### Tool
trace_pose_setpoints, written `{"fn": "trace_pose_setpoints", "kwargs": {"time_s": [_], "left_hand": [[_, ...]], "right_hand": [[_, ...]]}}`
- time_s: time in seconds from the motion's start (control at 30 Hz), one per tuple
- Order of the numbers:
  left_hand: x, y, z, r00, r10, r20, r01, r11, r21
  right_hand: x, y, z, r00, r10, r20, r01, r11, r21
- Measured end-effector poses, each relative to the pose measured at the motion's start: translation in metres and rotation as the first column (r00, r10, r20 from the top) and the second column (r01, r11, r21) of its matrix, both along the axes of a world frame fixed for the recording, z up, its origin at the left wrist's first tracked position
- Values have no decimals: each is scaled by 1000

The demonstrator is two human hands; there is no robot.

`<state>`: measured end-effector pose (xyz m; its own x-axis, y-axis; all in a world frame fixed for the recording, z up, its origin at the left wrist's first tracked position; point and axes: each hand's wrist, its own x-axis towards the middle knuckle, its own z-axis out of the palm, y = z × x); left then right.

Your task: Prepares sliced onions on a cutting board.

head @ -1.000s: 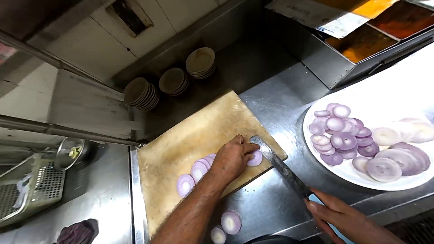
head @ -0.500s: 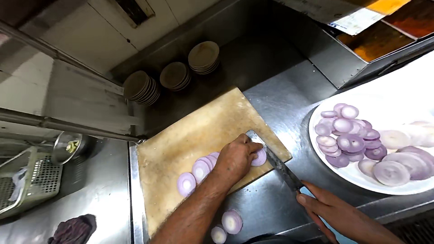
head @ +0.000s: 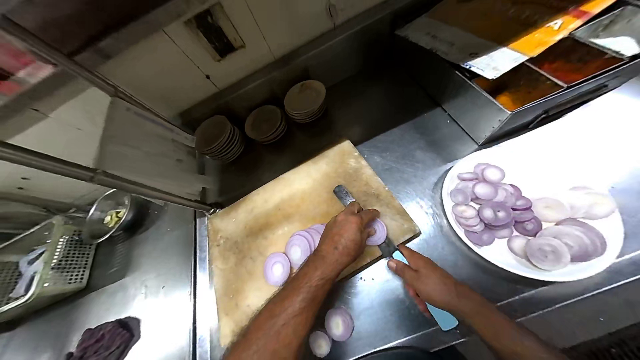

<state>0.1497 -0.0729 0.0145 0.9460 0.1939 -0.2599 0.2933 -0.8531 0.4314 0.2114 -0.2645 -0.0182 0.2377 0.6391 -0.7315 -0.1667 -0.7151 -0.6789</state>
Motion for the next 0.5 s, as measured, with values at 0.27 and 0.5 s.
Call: {"fn": "trace_pose_setpoints", "kwargs": {"time_s": [0.27, 0.5], "left_hand": [[-38, -10, -5, 999, 19, 45, -16, 998, -54], [-91, -14, 0, 993, 115, 27, -99, 935, -341]], "right_hand": [[-24, -44, -24, 986, -25, -162, 47, 990, 131], [-37, -124, -15, 989, 66, 131, -88, 981, 173]]}}
